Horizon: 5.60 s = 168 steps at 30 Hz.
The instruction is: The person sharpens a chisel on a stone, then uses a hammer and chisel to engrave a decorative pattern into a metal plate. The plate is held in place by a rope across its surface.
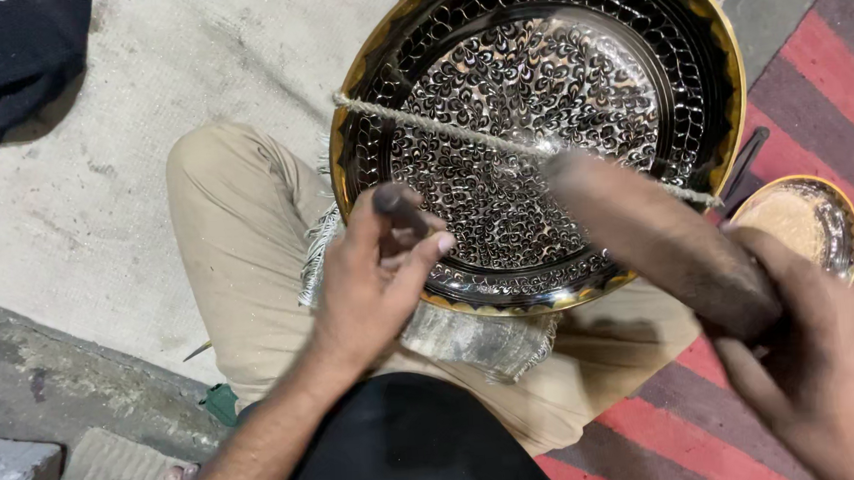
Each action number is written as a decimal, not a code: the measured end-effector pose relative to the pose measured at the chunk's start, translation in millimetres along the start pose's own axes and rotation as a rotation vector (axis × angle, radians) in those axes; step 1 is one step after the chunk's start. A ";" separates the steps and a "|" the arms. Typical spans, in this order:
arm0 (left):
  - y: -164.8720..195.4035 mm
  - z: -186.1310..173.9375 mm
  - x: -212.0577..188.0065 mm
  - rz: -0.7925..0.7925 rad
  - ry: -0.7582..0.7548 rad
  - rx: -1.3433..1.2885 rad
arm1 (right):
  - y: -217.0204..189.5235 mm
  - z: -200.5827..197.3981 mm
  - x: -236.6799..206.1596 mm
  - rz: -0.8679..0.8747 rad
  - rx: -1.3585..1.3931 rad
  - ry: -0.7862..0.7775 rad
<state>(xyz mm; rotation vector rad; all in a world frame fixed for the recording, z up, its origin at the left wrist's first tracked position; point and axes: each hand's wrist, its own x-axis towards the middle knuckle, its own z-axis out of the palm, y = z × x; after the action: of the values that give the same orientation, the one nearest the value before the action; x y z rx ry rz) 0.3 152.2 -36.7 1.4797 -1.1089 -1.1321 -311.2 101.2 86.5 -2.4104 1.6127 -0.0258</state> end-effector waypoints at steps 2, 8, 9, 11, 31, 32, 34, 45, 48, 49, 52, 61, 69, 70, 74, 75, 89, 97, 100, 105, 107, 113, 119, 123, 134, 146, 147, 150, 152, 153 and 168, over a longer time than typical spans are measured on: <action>4.3 -12.0 14.7 0.059 -0.205 0.091 | 4.9 38.3 -28.5 0.191 0.310 0.119; -1.4 5.8 60.7 0.217 -0.788 0.348 | -0.5 156.4 -126.2 0.488 0.575 0.213; -2.3 8.7 63.7 0.311 -0.827 0.340 | -7.8 173.4 -136.9 0.467 0.623 0.257; -1.9 14.5 70.9 0.306 -0.950 0.388 | -20.2 192.4 -152.0 0.635 0.928 0.242; 0.5 13.8 82.2 0.453 -1.050 0.488 | -34.6 191.1 -121.5 0.632 1.016 0.419; 0.9 13.8 82.3 0.432 -1.061 0.493 | -34.2 192.3 -121.6 0.640 0.996 0.410; 2.8 13.8 82.2 0.429 -1.067 0.497 | -34.4 194.0 -121.6 0.596 1.003 0.402; 9.8 16.1 79.5 0.402 -1.040 0.509 | -40.3 185.1 -120.6 0.840 1.113 0.280; 7.1 17.4 79.1 0.364 -1.057 0.549 | -41.0 191.1 -121.5 0.877 1.130 0.259; 6.8 17.8 79.5 0.367 -1.060 0.550 | -40.2 193.6 -121.6 0.812 1.114 0.276; 7.1 19.1 78.9 0.368 -1.072 0.537 | -36.1 198.3 -122.1 0.651 0.956 0.306; 8.2 21.6 77.5 0.326 -1.077 0.560 | -37.3 187.0 -111.9 0.547 1.190 0.563; 7.9 19.3 77.5 0.407 -1.046 0.534 | -25.4 176.0 -108.3 0.611 0.580 0.427; 8.1 19.5 77.2 0.380 -1.052 0.550 | -26.2 176.9 -109.1 0.587 0.595 0.405; 9.3 21.6 76.5 0.336 -1.074 0.547 | -28.7 178.3 -110.8 0.744 0.607 0.248; 9.6 21.8 76.4 0.341 -1.074 0.533 | -28.9 178.5 -110.7 0.841 0.597 0.188; 9.0 20.8 75.1 0.315 -1.069 0.537 | -23.4 188.7 -118.8 0.630 0.699 0.397; 8.7 19.4 74.3 0.323 -1.062 0.529 | -28.7 185.3 -120.5 0.547 0.579 0.457; 8.4 19.1 73.9 0.328 -1.055 0.536 | -29.8 185.8 -122.7 0.691 0.416 0.311; 7.2 19.3 74.2 0.287 -1.090 0.566 | -26.9 189.4 -125.4 0.551 0.280 0.254; 6.7 19.3 74.4 0.305 -1.075 0.549 | -27.2 193.8 -125.2 0.654 0.682 0.426; 8.1 19.0 73.5 0.317 -1.079 0.534 | -25.2 199.4 -129.1 0.746 0.765 0.438; 10.4 15.8 74.1 0.323 -1.076 0.517 | -22.5 199.5 -131.0 0.623 0.707 0.468; 10.5 16.6 73.9 0.388 -1.073 0.463 | -20.1 197.0 -130.5 0.588 0.241 0.318; 11.0 17.0 73.7 0.335 -1.088 0.500 | -31.6 188.7 -127.1 0.660 0.809 0.445; 12.0 16.7 71.8 0.374 -1.033 0.516 | -22.6 192.2 -137.6 0.693 0.684 0.484; 11.7 17.2 71.2 0.376 -1.034 0.509 | -23.6 195.9 -137.8 0.759 0.696 0.504; 10.9 18.5 69.9 0.367 -1.038 0.510 | -24.1 199.5 -134.3 0.640 0.128 0.325; 10.6 17.3 70.7 0.357 -1.049 0.524 | -23.4 194.8 -133.0 0.645 0.346 0.387; 10.3 17.2 70.8 0.353 -1.055 0.529 | -23.5 191.8 -132.9 0.647 0.453 0.417; 6.2 24.8 69.4 0.335 -1.080 0.503 | -28.1 180.3 -134.4 0.664 0.490 0.339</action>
<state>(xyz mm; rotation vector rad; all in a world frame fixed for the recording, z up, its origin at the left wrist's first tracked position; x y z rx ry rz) -13.3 79.8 -43.3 0.8868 -2.4150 -1.4971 -311.5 268.2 -66.8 -1.4883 2.1628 -0.6527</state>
